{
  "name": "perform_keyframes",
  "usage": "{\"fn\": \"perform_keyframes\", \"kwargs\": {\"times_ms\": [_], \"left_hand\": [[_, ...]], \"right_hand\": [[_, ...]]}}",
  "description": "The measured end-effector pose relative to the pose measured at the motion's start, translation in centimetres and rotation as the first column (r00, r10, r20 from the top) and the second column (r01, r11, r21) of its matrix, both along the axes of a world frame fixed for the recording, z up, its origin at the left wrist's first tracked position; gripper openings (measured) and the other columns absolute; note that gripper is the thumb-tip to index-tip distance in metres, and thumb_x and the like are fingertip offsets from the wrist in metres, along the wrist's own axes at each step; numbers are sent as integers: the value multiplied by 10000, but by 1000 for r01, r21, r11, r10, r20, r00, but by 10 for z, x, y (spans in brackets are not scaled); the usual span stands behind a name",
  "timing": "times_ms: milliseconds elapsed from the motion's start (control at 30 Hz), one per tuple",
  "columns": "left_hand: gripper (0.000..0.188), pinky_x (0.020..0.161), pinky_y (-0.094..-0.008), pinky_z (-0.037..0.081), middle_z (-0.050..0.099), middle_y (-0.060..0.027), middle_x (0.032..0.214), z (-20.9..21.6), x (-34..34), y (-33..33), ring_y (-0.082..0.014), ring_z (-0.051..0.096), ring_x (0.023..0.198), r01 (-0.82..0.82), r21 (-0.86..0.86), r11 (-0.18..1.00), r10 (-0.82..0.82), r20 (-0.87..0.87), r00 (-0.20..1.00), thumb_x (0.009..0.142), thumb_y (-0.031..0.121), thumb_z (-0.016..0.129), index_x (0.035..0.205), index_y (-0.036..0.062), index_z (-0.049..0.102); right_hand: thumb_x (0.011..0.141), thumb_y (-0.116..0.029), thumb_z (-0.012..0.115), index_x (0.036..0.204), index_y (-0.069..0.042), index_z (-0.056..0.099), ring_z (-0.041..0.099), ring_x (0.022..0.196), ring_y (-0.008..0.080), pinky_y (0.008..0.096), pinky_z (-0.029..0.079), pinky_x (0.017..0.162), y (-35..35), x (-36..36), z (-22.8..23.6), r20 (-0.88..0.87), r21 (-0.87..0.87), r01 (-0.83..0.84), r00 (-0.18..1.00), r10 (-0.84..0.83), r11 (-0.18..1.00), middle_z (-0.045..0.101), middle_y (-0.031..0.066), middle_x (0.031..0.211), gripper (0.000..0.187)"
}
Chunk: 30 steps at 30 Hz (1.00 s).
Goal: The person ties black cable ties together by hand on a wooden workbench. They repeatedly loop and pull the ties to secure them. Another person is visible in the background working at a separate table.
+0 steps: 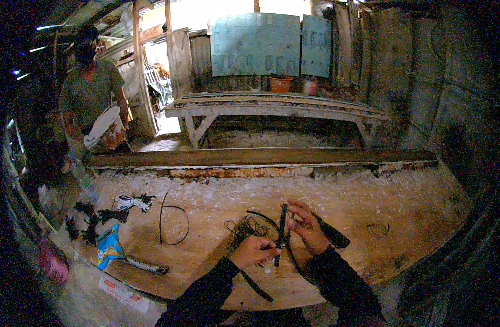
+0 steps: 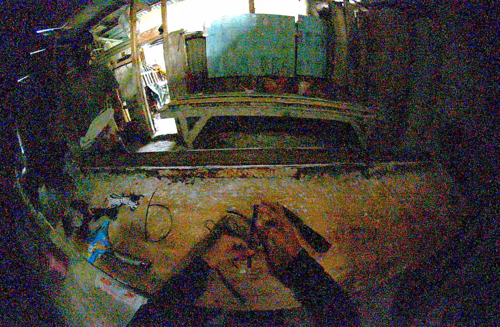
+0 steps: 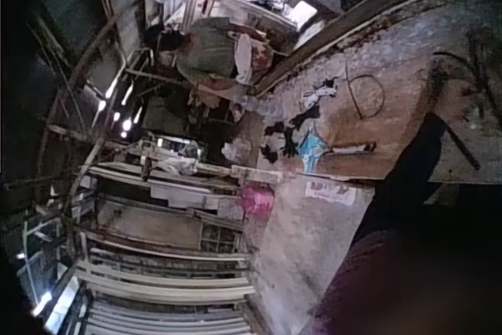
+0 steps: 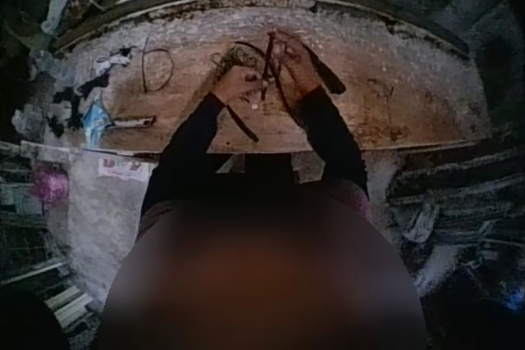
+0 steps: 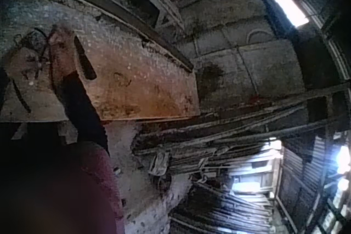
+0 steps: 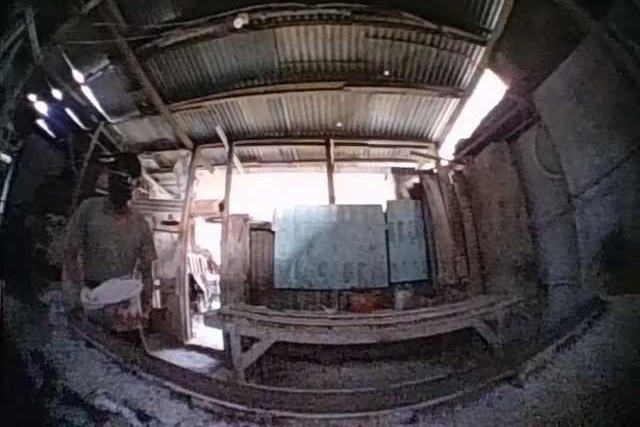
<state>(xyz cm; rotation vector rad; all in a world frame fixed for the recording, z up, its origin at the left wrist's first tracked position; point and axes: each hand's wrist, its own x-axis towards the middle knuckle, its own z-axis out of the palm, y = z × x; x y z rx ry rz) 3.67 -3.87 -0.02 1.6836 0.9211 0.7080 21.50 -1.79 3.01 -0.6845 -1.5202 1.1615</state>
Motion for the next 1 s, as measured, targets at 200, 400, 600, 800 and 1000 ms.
{"fn": "perform_keyframes", "kwargs": {"times_ms": [200,400,600,800,1000], "left_hand": [[250,446,-206,413,528,10,579,1,-1,0,-52,488,488,22,-62,998,-19,40,999,766,284,594,753,34,586],[233,463,-209,421,537,10,591,-1,-7,9,-57,501,524,-161,18,987,160,76,984,760,261,599,758,29,588],[189,494,-220,433,567,5,687,-6,-11,13,-82,520,574,-187,-355,916,336,427,839,765,232,592,808,48,583],[156,507,-212,440,572,-1,753,-6,-12,12,-85,526,602,-196,-407,892,394,487,780,781,193,574,837,48,585],[166,513,-218,447,583,-9,758,-5,-10,6,-94,542,619,-181,-406,896,381,491,783,782,192,571,853,43,586]], "right_hand": [[761,-184,588,1081,-88,499,348,1110,202,316,378,854,7,2,-8,52,40,100,993,-102,994,344,57,1194,346],[738,-150,608,1043,-91,526,382,1073,224,327,379,843,4,-5,-5,240,286,192,934,-265,939,399,87,1137,322],[703,-79,599,944,-81,574,448,966,253,345,371,818,-10,-10,3,391,543,78,857,-335,836,487,98,979,243],[644,-42,622,895,-75,590,466,912,264,344,376,791,-10,-12,-7,439,546,-71,873,-213,835,495,93,902,256],[630,-53,644,882,-99,601,474,876,259,339,386,766,-18,-12,-6,460,641,-88,839,-290,763,504,77,876,260]]}}
